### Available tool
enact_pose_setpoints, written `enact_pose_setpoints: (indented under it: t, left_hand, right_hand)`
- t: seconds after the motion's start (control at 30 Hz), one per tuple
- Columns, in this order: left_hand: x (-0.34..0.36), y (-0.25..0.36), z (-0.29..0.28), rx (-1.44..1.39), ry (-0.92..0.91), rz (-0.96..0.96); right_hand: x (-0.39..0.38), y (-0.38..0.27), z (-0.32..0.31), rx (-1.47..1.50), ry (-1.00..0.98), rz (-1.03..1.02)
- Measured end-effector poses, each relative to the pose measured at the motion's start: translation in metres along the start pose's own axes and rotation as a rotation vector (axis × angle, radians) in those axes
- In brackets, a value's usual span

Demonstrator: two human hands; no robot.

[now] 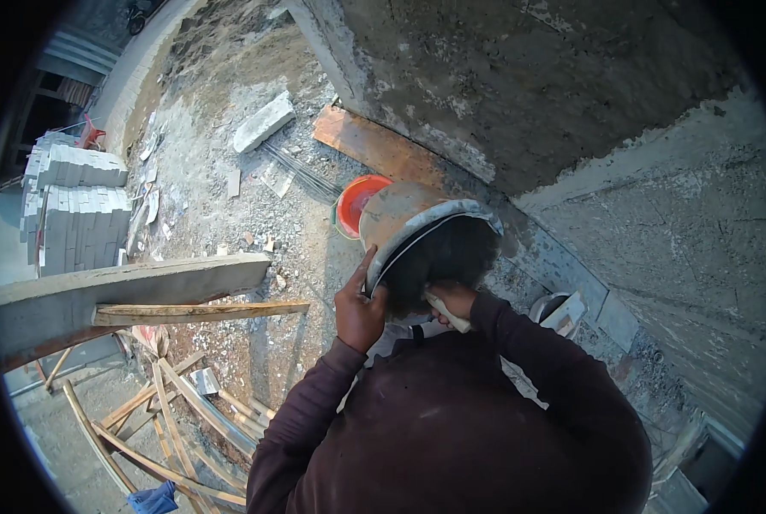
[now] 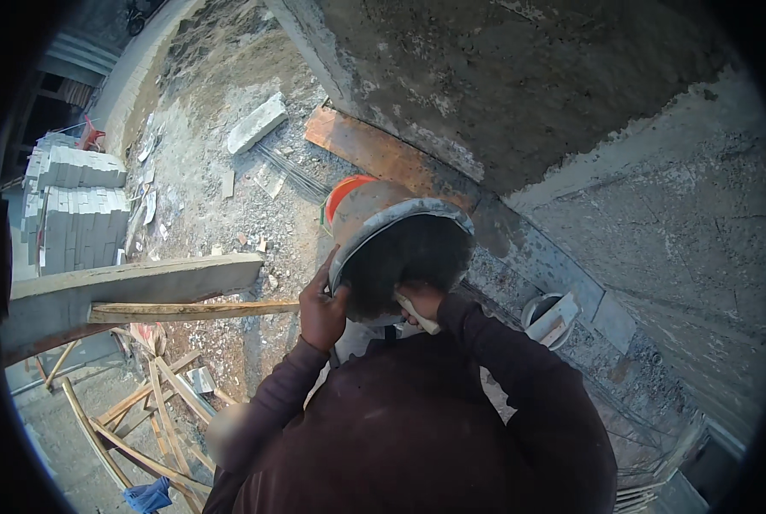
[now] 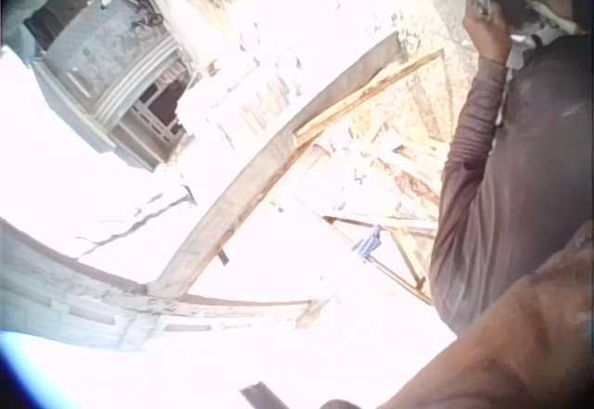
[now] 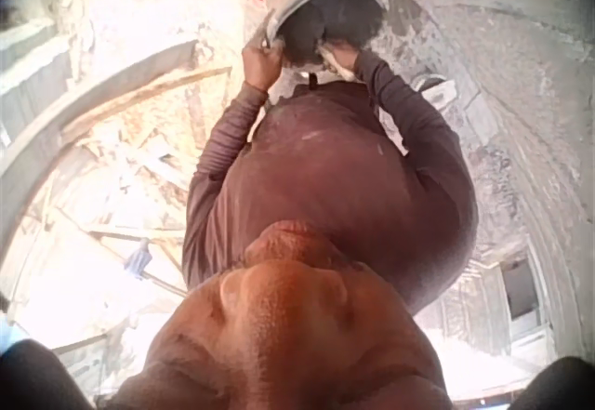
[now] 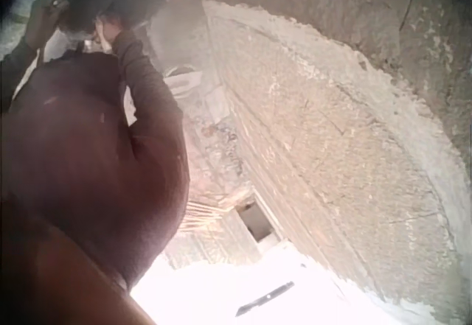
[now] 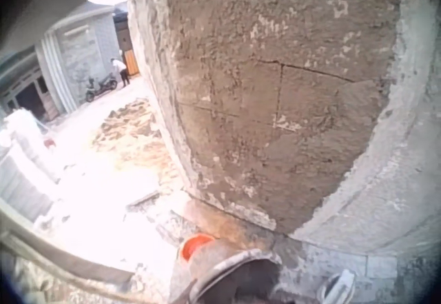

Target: The person repeatedly scoops mortar from a bucket using a trowel and applies it onto the concrete wall.

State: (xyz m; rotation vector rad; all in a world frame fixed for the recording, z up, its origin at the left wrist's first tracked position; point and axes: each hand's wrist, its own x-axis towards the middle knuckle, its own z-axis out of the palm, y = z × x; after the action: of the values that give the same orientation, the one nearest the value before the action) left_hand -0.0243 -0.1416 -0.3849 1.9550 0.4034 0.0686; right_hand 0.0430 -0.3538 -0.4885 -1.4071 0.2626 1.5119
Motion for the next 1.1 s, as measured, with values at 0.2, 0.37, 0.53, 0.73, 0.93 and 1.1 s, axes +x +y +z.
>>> enact_pose_setpoints:
  t: [0.2, 0.37, 0.53, 0.73, 0.93, 1.1]
  left_hand:
    - [0.099, -0.013, -0.037, -0.095, -0.17, -0.016]
    - [0.2, -0.08, -0.077, -0.293, -0.366, -0.008]
    - [0.276, -0.122, -0.124, -0.413, -0.465, -0.379]
    - [0.33, -0.179, -0.205, -0.415, -0.497, -0.489]
    - [0.375, -0.29, -0.274, 0.38, -0.5, -0.141]
    - [0.365, -0.269, -0.266, 0.524, -0.465, -0.012]
  right_hand:
    - [0.037, -0.059, 0.034, 0.184, 0.172, -0.357]
    - [0.072, -0.087, 0.067, 0.479, 0.35, -0.541]
    - [0.03, -0.127, 0.137, 0.887, 0.421, -0.686]
    - [-0.053, -0.158, 0.183, 1.179, 0.33, -1.339]
    - [-0.217, -0.204, 0.215, 0.888, 0.995, -2.145]
    - [-0.331, -0.219, 0.223, 0.364, 2.099, -2.47]
